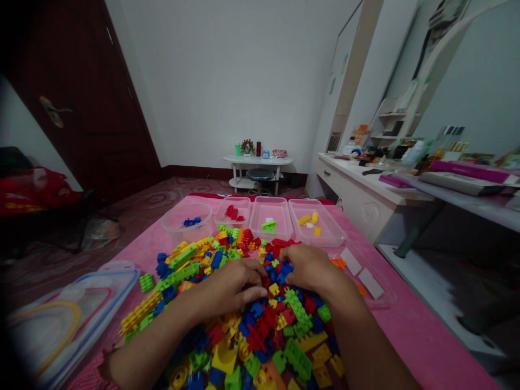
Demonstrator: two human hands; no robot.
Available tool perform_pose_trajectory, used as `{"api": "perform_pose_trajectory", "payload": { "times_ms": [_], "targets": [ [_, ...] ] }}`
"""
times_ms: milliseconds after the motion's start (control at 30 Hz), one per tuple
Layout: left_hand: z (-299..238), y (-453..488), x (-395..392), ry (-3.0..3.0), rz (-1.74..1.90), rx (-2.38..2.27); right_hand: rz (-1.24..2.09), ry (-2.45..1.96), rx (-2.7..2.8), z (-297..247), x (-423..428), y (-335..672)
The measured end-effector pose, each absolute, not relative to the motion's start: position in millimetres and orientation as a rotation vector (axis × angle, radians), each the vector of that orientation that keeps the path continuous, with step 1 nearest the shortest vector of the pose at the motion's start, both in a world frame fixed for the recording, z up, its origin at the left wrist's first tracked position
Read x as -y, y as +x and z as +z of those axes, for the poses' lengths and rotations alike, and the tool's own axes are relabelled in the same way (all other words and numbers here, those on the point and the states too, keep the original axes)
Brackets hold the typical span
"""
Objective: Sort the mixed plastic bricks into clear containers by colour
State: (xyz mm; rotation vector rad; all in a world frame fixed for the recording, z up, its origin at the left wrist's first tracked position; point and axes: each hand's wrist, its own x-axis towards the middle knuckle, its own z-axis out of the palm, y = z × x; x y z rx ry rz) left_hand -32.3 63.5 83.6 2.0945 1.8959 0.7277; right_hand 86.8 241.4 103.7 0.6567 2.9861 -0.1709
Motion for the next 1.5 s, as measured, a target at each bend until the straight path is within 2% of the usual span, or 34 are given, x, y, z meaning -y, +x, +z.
{"api": "perform_pose_trajectory", "payload": {
  "times_ms": [133,233,400,600,800,1500],
  "targets": [
    [83,-39,-63,1.998,0.748,-2.027,-0.125,0.620,-3.039,95,-226,78],
    [82,-43,-62,1.869,0.793,-2.142,-0.222,0.577,-3.074,92,-220,73],
    [76,-52,-65,1.576,1.070,-2.232,-0.393,0.589,-3.136,90,-224,69],
    [73,-54,-70,1.312,1.358,-1.976,-0.721,0.521,-3.284,100,-214,64],
    [88,-46,-65,1.117,1.396,-1.562,-0.931,0.289,-3.399,111,-192,61],
    [92,-47,-66,0.895,1.572,-1.394,-1.051,0.158,-3.430,118,-171,62]
  ]
}}
